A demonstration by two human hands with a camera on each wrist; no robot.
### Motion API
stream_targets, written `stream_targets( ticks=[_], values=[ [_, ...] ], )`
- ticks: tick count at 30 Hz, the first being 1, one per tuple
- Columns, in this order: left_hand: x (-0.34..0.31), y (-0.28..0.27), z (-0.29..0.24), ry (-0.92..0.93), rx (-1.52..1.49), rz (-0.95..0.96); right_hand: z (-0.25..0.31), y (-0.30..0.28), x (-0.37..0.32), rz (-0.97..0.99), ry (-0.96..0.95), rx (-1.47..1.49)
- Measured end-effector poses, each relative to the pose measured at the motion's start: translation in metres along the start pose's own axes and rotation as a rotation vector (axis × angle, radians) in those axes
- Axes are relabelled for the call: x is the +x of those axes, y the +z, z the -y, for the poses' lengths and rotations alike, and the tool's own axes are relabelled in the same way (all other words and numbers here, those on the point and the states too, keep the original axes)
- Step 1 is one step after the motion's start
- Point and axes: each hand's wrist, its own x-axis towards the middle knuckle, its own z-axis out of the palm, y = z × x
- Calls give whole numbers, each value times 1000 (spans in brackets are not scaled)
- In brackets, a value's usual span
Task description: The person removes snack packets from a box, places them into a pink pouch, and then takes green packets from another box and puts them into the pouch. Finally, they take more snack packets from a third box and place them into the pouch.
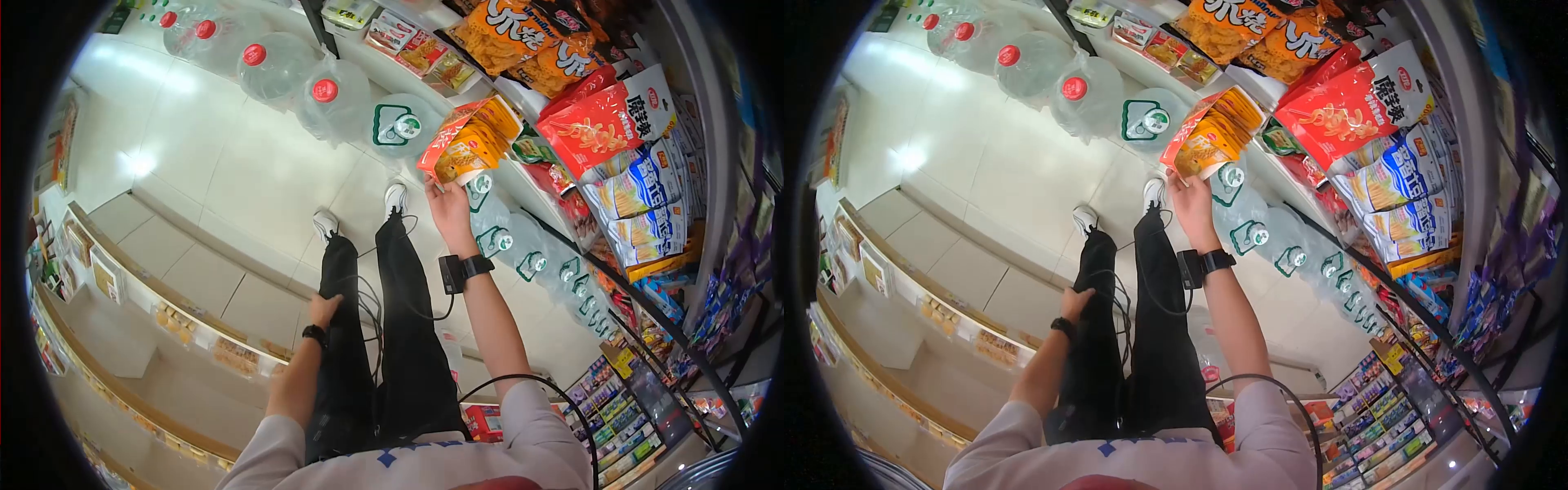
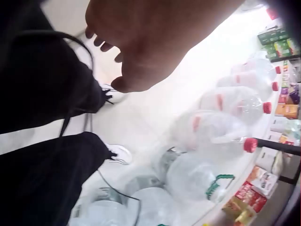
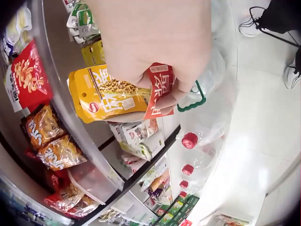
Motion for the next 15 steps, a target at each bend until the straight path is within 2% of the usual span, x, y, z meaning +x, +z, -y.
stream_targets(
  ticks=[4, 8, 15],
  values=[
    [-19, 6, -14, 15, 179, -2, -2, -12, 21, 5, -50, -42],
    [-9, 7, -8, 14, 133, 58, -7, -21, 42, 10, -44, 1],
    [-33, 13, -18, 39, 307, -85, -5, -28, 65, 6, -89, -3]
  ],
)
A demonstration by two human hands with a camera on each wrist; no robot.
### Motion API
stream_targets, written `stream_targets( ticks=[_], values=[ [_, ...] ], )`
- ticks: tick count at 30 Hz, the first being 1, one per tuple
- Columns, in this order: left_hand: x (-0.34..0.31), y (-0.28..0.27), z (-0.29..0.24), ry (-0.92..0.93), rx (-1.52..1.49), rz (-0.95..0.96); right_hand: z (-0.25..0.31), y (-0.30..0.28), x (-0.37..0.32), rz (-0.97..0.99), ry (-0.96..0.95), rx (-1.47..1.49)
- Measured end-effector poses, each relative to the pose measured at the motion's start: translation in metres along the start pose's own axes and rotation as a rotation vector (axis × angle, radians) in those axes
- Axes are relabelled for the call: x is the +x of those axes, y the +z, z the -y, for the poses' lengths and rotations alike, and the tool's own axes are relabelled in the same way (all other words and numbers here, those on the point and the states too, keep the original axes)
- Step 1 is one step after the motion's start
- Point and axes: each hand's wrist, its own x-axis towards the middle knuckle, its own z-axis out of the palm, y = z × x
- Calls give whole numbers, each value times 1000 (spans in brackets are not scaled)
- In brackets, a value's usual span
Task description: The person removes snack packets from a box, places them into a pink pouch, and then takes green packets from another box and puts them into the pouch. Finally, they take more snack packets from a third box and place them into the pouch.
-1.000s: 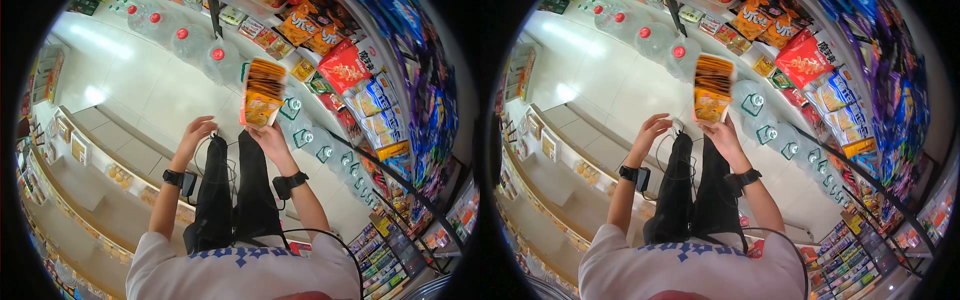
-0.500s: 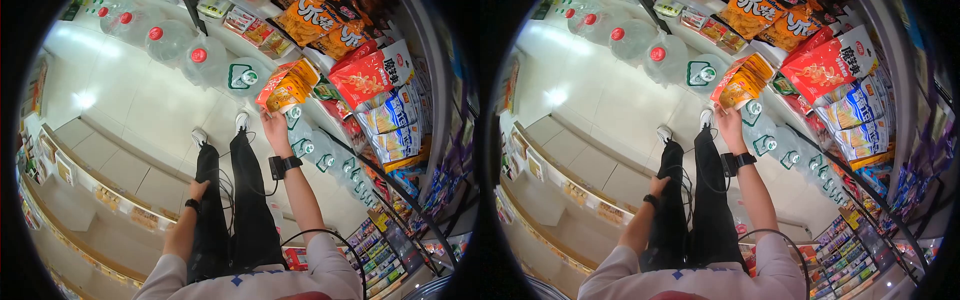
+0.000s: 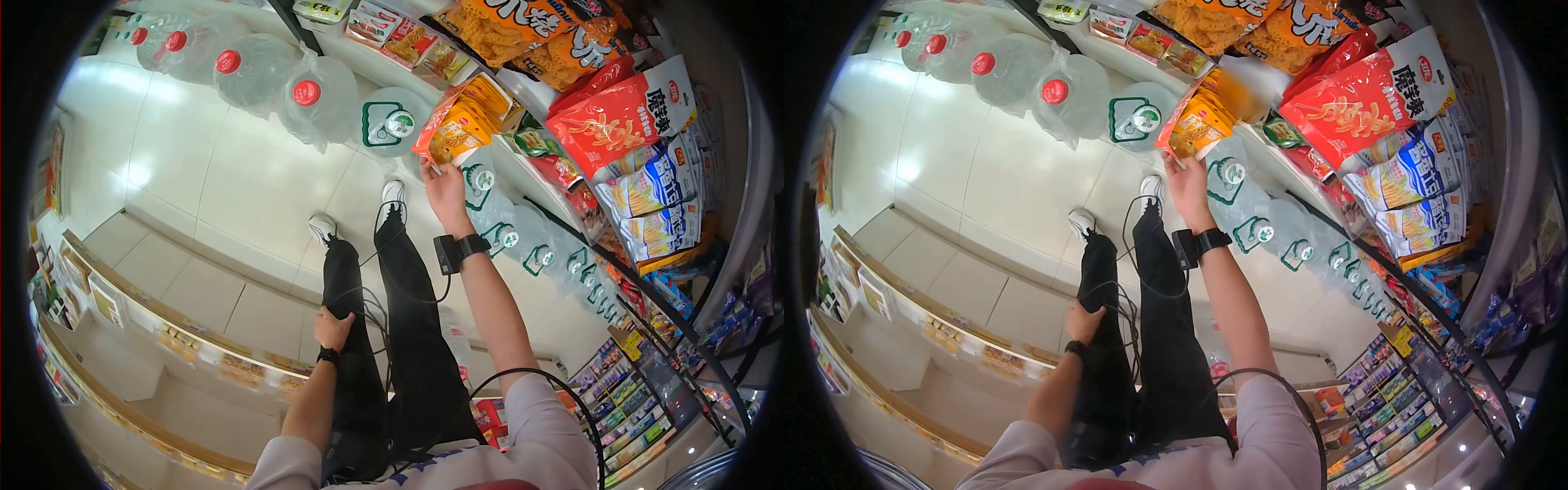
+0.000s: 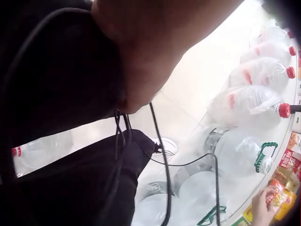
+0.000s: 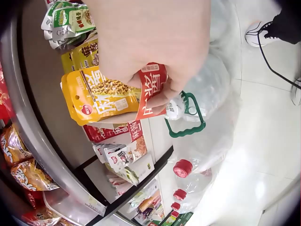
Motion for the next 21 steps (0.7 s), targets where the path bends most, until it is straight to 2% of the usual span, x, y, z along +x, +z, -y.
stream_targets(
  ticks=[16, 21],
  values=[
    [-1, 11, -4, 33, 64, -60, 10, -4, 40, -85, -70, -129],
    [-2, 14, -6, 23, 69, -72, 12, -15, 54, -53, -92, -119]
  ],
)
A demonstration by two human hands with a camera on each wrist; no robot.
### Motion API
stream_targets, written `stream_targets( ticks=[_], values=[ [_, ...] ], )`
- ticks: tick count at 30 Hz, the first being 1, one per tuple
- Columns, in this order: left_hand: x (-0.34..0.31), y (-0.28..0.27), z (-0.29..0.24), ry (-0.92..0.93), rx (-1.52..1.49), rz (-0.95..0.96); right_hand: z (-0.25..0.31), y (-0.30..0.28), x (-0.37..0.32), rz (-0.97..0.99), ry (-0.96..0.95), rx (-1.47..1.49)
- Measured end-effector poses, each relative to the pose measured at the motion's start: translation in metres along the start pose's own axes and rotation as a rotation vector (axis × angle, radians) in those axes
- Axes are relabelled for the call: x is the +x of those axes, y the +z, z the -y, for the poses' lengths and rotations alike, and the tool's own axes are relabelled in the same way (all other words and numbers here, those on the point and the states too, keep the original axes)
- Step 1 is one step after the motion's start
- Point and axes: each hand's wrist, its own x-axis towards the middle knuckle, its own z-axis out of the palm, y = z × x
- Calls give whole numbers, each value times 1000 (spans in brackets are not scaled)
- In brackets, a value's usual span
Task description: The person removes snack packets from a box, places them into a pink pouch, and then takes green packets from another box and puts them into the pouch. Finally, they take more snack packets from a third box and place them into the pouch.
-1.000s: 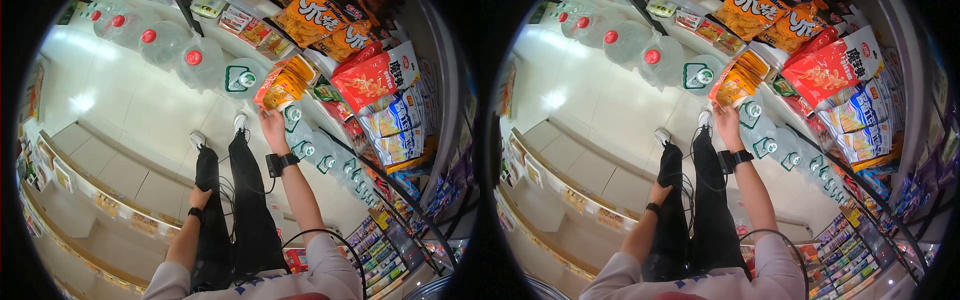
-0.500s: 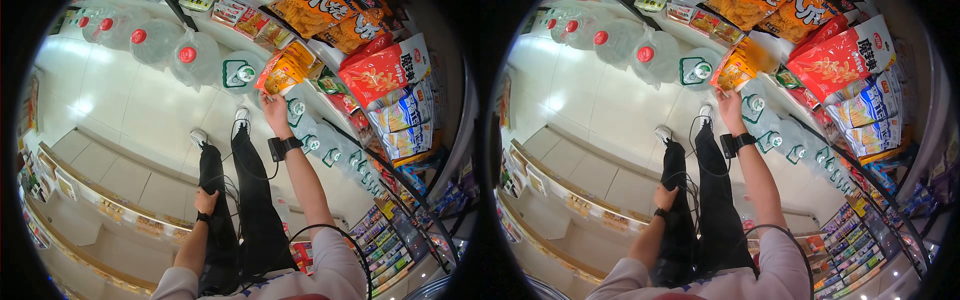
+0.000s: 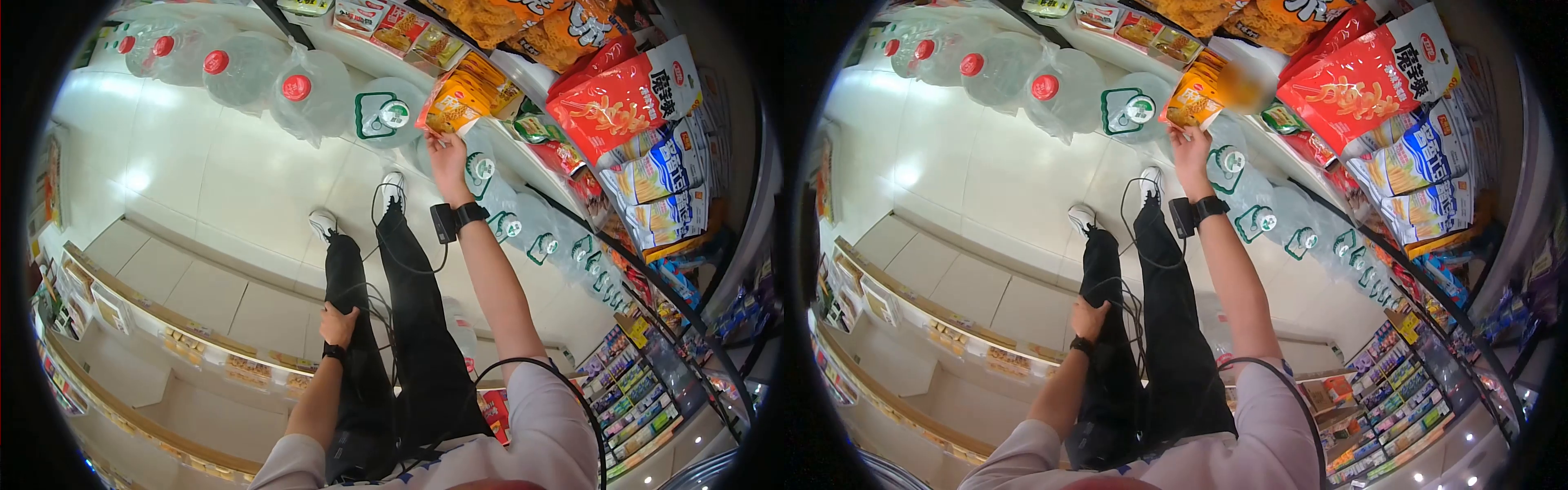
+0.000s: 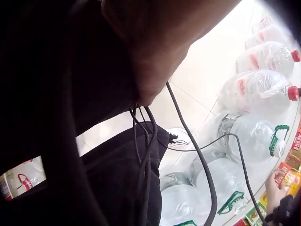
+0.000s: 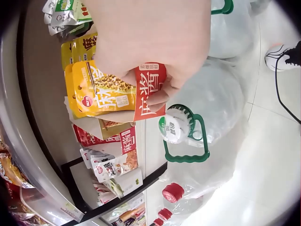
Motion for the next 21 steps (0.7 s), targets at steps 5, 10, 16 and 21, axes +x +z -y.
stream_targets(
  ticks=[5, 10, 16, 21],
  values=[
    [1, 0, 0, -11, -4, 5, -11, 11, 7, -120, -82, 109],
    [1, -3, -1, 3, 5, 3, -22, 27, 8, -360, -230, 135],
    [2, -4, -1, 9, -1, 7, -23, 35, 24, -448, -307, 98],
    [2, -12, -5, -5, 17, 29, -13, 20, 42, -345, -204, 63]
  ],
)
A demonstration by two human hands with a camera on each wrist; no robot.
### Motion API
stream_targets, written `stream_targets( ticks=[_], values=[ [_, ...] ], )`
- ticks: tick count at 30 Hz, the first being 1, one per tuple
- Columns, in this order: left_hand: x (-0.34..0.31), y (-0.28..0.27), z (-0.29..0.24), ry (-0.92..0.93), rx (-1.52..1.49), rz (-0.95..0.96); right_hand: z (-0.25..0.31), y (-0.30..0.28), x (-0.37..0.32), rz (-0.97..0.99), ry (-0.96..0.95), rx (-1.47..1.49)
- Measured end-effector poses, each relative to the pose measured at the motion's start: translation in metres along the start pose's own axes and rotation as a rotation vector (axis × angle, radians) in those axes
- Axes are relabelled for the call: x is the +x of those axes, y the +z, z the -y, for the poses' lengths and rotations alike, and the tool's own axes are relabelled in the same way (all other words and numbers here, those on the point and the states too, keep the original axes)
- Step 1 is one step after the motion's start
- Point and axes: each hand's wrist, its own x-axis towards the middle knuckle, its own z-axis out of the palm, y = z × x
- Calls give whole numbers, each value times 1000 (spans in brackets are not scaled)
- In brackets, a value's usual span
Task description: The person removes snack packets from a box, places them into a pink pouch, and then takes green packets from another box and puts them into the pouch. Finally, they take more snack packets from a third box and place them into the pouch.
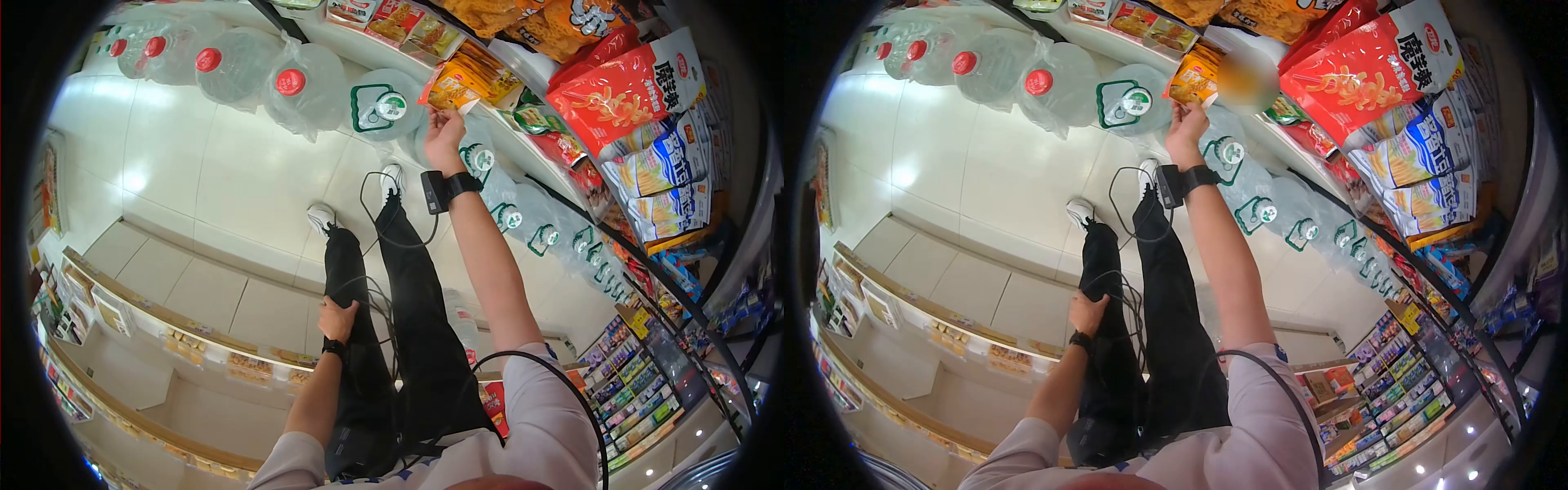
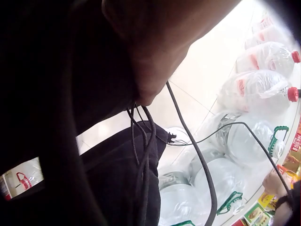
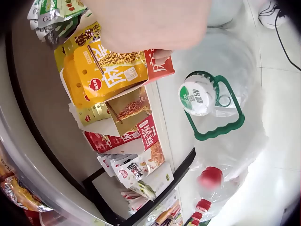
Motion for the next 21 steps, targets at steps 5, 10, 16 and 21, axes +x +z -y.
stream_targets(
  ticks=[5, 10, 16, 21],
  values=[
    [1, -1, -2, -9, 2, 1, 8, 4, 8, -61, 73, -9],
    [2, 1, 0, 1, -21, 0, 17, 22, 11, 11, 18, -46],
    [2, 2, -2, -1, -34, 4, 10, 21, -4, 15, 15, -9],
    [5, 1, -2, 3, -36, -10, 25, 25, 7, 217, 128, -86]
  ],
)
